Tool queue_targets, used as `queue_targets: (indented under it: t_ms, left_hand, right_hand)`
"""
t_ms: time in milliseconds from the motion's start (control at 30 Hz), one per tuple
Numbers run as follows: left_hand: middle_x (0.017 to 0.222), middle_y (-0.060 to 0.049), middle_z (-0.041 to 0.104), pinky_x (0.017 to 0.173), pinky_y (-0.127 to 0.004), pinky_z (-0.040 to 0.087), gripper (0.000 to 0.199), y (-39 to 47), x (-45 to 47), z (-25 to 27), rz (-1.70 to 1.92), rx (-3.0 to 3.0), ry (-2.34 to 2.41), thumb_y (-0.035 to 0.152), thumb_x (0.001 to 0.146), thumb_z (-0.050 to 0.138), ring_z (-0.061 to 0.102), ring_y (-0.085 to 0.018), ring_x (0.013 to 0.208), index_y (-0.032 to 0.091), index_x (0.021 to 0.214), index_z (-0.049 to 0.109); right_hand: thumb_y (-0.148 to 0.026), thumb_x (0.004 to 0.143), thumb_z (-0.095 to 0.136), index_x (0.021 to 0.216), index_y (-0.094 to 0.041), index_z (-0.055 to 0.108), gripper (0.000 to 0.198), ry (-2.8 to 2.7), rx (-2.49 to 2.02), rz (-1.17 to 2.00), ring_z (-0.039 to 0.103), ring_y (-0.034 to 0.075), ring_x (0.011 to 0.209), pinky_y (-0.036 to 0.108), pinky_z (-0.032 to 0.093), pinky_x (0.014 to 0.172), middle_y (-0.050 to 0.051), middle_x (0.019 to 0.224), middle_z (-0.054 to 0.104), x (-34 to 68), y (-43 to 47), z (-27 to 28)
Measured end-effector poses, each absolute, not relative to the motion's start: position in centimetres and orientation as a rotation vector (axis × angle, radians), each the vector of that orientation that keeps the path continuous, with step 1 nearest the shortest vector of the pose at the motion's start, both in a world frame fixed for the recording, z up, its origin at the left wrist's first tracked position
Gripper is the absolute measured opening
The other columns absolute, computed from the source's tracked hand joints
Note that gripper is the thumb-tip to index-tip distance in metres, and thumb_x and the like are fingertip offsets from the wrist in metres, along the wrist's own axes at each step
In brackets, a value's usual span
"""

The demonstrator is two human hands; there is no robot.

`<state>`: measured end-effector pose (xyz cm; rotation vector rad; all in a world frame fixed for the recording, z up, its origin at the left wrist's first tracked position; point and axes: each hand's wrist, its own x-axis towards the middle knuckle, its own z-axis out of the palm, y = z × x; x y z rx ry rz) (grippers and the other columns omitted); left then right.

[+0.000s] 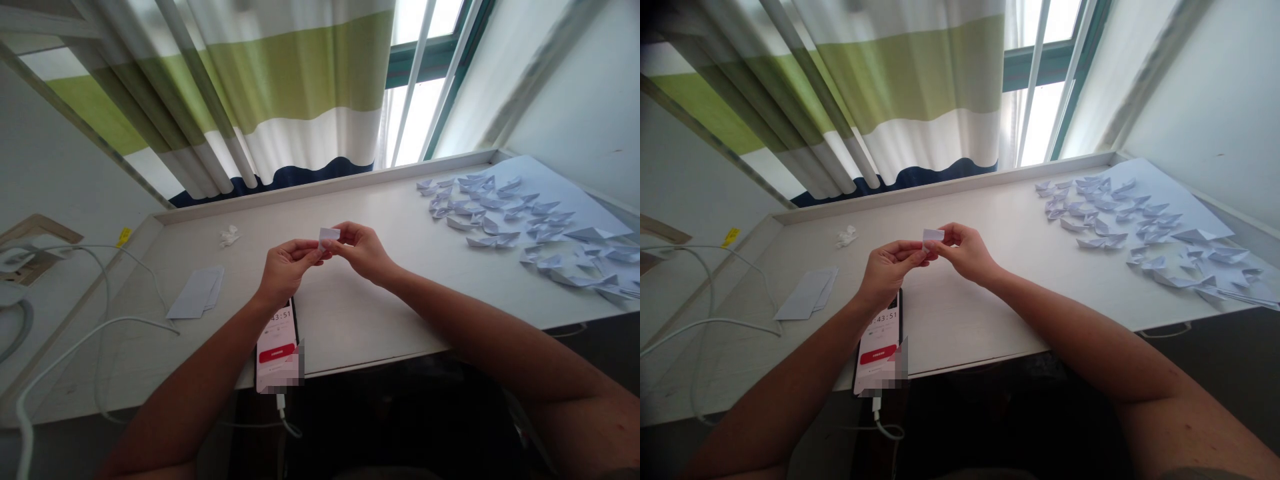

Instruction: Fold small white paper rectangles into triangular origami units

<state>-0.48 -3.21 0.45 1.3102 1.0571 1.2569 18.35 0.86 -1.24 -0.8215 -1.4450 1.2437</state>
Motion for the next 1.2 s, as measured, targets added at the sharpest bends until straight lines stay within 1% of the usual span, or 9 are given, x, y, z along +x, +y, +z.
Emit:
queue_targets:
  t_ms: [133,400,533,700,800,900,1000,1100,1200]
  left_hand:
    - [0.097,-0.013,0.087,0.094,-0.046,0.065,0.047,-3.1,-0.5,0.4,1.208,1.233,1.055,0.046,0.073,0.1,0.085,-0.03,0.096,0.014,0.102,0.081]
    - [0.098,-0.012,0.087,0.094,-0.044,0.064,0.044,-2.9,-0.6,0.1,1.25,1.282,1.109,0.045,0.075,0.099,0.084,-0.03,0.1,0.016,0.104,0.081]
    - [0.098,-0.013,0.087,0.094,-0.045,0.064,0.045,-2.9,-0.9,0.4,1.162,1.299,1.112,0.047,0.077,0.097,0.084,-0.029,0.098,0.015,0.105,0.083]
    - [0.093,-0.013,0.086,0.086,-0.042,0.064,0.041,-3.0,-1.2,1.1,1.066,1.405,1.106,0.055,0.083,0.092,0.082,-0.028,0.091,0.016,0.096,0.085]
    - [0.089,-0.012,0.086,0.082,-0.039,0.063,0.041,-3.0,-1.0,1.1,1.128,1.406,1.11,0.055,0.081,0.093,0.081,-0.026,0.086,0.016,0.091,0.084]
    - [0.086,-0.011,0.085,0.082,-0.038,0.063,0.041,-3.0,-0.8,0.8,1.179,1.389,1.103,0.054,0.081,0.094,0.08,-0.024,0.081,0.015,0.09,0.082]
    - [0.083,-0.01,0.084,0.079,-0.038,0.063,0.045,-2.9,-0.6,0.3,1.19,1.388,1.097,0.057,0.084,0.09,0.079,-0.023,0.077,0.015,0.092,0.079]
    - [0.087,-0.007,0.083,0.078,-0.035,0.063,0.042,-2.9,-0.5,0.0,1.331,1.486,1.156,0.053,0.082,0.093,0.079,-0.022,0.083,0.018,0.093,0.075]
    - [0.094,-0.006,0.082,0.082,-0.034,0.063,0.033,-3.1,-0.6,0.2,1.43,1.71,1.261,0.048,0.082,0.094,0.077,-0.021,0.089,0.019,0.09,0.079]
  right_hand:
    - [-0.075,0.073,0.091,0.073,-0.021,0.065,0.059,-1.532,-0.861,1.233,0.069,0.022,0.077,0.038,0.06,0.074,0.004,0.075,0.072,18.6,1.1,-1.4]
    - [-0.072,0.075,0.09,0.07,-0.02,0.069,0.057,-1.502,-0.928,1.318,0.064,0.018,0.071,0.036,0.055,0.072,0.005,0.072,0.072,18.7,1.3,-1.5]
    - [-0.067,0.075,0.093,0.068,-0.02,0.067,0.054,-1.522,-0.843,1.297,0.064,0.017,0.072,0.035,0.053,0.071,0.002,0.071,0.07,18.9,1.1,-1.1]
    - [-0.066,0.08,0.089,0.07,-0.019,0.07,0.051,-1.606,-0.796,1.335,0.065,0.016,0.072,0.033,0.052,0.071,0.003,0.073,0.073,18.9,0.9,-0.7]
    - [-0.07,0.084,0.084,0.072,-0.018,0.073,0.054,-1.579,-0.748,1.385,0.068,0.018,0.075,0.035,0.055,0.075,0.005,0.075,0.076,18.9,0.7,-0.4]
    - [-0.07,0.087,0.081,0.074,-0.018,0.076,0.054,-1.607,-0.726,1.279,0.067,0.017,0.072,0.033,0.054,0.072,0.005,0.073,0.076,19.0,0.6,0.0]
    - [-0.071,0.088,0.079,0.069,-0.018,0.072,0.056,-1.629,-0.765,1.145,0.063,0.015,0.066,0.03,0.049,0.064,0.004,0.068,0.072,18.9,0.4,0.1]
    - [-0.071,0.09,0.077,0.069,-0.018,0.068,0.057,-1.656,-0.809,1.084,0.064,0.016,0.065,0.029,0.049,0.062,0.004,0.068,0.072,18.7,0.1,-0.1]
    - [-0.07,0.092,0.076,0.07,-0.019,0.065,0.057,-1.722,-0.854,0.984,0.065,0.016,0.064,0.03,0.05,0.062,0.003,0.066,0.071,18.5,-0.1,-0.5]
